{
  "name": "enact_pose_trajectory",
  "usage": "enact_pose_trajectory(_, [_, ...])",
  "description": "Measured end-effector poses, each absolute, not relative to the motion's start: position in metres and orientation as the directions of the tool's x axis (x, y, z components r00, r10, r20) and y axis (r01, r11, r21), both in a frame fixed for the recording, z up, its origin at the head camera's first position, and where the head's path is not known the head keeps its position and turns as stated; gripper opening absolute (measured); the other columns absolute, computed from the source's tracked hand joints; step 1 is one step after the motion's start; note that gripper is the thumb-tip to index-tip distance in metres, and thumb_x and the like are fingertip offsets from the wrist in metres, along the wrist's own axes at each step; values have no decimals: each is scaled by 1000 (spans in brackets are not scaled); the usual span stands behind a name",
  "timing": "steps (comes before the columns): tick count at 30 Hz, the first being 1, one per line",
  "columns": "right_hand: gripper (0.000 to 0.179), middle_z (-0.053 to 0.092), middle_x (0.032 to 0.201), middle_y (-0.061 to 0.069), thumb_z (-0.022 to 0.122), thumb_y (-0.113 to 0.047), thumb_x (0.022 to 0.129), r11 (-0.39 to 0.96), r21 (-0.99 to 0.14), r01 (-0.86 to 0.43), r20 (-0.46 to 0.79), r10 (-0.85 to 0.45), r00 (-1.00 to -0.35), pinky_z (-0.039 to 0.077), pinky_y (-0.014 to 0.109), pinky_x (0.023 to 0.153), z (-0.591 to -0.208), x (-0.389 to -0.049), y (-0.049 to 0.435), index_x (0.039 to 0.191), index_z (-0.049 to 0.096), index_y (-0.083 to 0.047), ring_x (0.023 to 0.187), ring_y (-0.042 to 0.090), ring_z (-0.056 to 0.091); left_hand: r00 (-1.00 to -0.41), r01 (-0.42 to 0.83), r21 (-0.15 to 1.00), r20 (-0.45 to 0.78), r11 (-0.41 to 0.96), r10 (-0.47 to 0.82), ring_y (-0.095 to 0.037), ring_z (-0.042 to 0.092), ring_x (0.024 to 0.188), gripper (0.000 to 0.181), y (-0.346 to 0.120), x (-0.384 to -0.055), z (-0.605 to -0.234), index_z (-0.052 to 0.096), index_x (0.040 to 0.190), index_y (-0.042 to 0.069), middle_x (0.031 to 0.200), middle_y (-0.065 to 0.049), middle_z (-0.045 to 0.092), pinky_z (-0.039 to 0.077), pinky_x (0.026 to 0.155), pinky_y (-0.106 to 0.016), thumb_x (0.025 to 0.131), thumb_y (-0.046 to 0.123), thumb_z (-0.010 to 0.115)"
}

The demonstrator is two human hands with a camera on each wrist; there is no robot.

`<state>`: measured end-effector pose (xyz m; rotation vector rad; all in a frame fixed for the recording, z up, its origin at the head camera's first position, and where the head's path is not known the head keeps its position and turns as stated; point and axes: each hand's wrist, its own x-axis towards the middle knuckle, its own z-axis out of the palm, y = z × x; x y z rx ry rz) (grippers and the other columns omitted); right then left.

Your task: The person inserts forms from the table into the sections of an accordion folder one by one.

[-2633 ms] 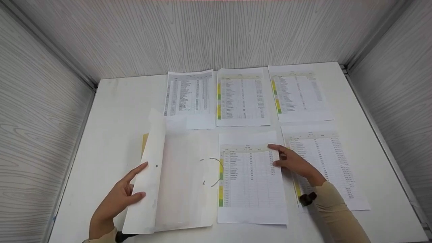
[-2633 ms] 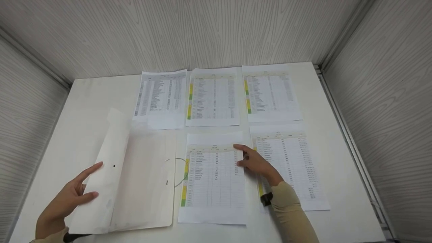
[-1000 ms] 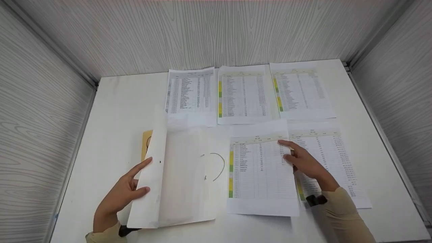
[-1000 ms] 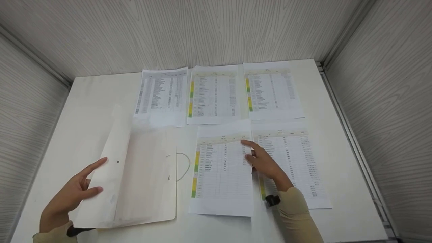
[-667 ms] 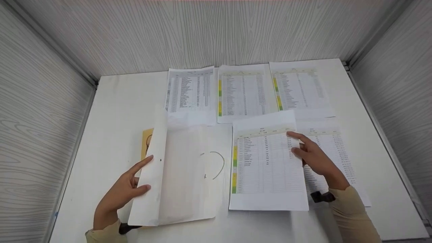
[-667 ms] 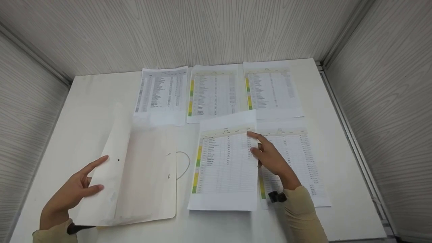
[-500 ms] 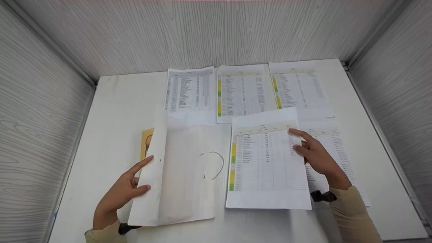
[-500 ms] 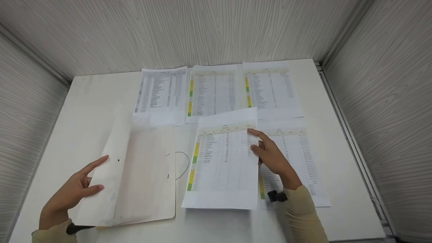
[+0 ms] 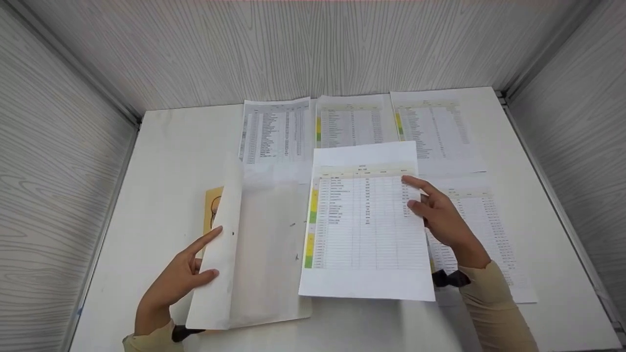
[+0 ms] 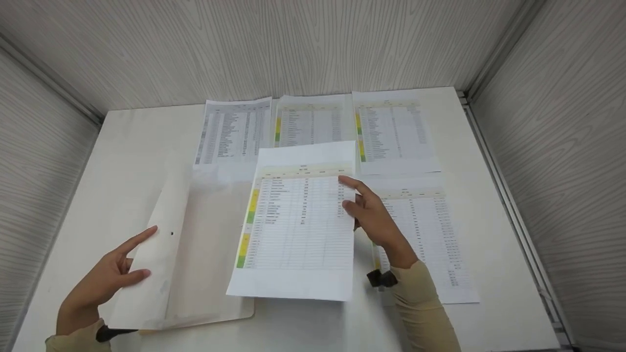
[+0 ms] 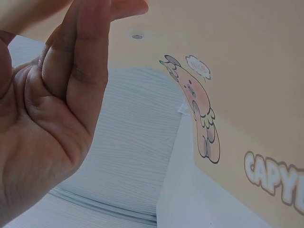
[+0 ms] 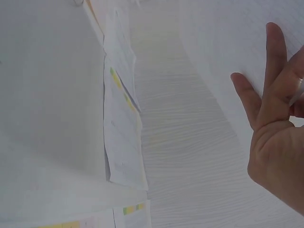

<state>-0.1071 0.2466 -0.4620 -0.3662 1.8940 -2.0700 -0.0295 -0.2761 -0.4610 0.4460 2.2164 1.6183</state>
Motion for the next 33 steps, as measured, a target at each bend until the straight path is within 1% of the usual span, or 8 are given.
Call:
enact_pose_trajectory(3, [57, 63, 123, 2, 48, -8, 100, -91, -994, 63, -19, -412, -911, 57, 30, 66, -460, -110, 235, 151, 23, -2, 92, 18, 71, -878, 21, 959, -118, 284, 463, 3, 31, 45, 78, -275, -30, -461, 22, 153, 5, 52, 9, 32, 41, 42, -25, 87, -2, 64])
enact_pose_trajectory(6, [58, 62, 125, 3, 50, -10, 100, -94, -993, 77, -30, -425, -905, 58, 31, 67, -459, -112, 223, 151, 24, -4, 94, 19, 71, -875, 21, 964, -111, 267, 471, -4, 26, 42, 78, -274, -30, -462, 21, 153, 4, 49, 0, 26, 38, 40, -25, 87, -4, 63])
enact_pose_trajectory(9, [59, 60, 128, 4, 50, -11, 100, -101, -990, 103, -47, -449, -892, 58, 32, 68, -460, -113, 212, 152, 24, -4, 96, 20, 71, -884, 43, 959, -95, 281, 458, -14, 19, 41, 78, -274, -29, -463, 24, 153, 4, 49, -11, 22, 30, 38, -23, 86, -4, 65])
enact_pose_trajectory(11, [59, 59, 129, 7, 50, -10, 100, -103, -987, 120, -58, -470, -881, 58, 32, 69, -462, -114, 205, 152, 23, -4, 96, 20, 71, -886, 48, 956, -94, 290, 454, -17, 18, 42, 78, -274, -28, -463, 25, 152, 4, 49, -13, 21, 29, 38, -22, 86, -3, 65])
enact_pose_trajectory(17, [58, 55, 134, 16, 49, -11, 100, -89, -984, 153, -83, -530, -844, 58, 33, 71, -465, -120, 181, 152, 24, -6, 97, 20, 70, -889, 43, 949, -106, 311, 445, -11, 20, 42, 79, -274, -28, -462, 26, 152, 6, 49, -14, 21, 31, 39, -21, 85, -2, 66])
enact_pose_trajectory(22, [57, 53, 137, 22, 47, -10, 100, -87, -978, 188, -109, -554, -825, 57, 31, 68, -466, -126, 163, 152, 24, -7, 96, 19, 70, -877, 58, 958, -85, 279, 473, -17, 18, 40, 79, -275, -30, -462, 24, 153, 7, 48, -14, 22, 26, 37, -23, 86, -5, 64])
enact_pose_trajectory(26, [57, 54, 136, 22, 45, -7, 100, -59, -974, 218, -147, -566, -811, 57, 32, 67, -468, -128, 151, 152, 24, -9, 96, 19, 70, -874, 47, 961, -93, 273, 476, -19, 17, 41, 79, -275, -30, -461, 23, 153, 5, 48, -15, 22, 26, 37, -24, 86, -4, 64])
enact_pose_trajectory(33, [56, 56, 134, 22, 45, -8, 100, -22, -970, 240, -185, -569, -801, 55, 28, 61, -467, -131, 136, 152, 27, -14, 93, 20, 71, -882, 28, 952, -120, 305, 456, -11, 19, 41, 79, -274, -31, -461, 24, 153, 7, 49, -16, 22, 29, 38, -23, 86, -1, 65])
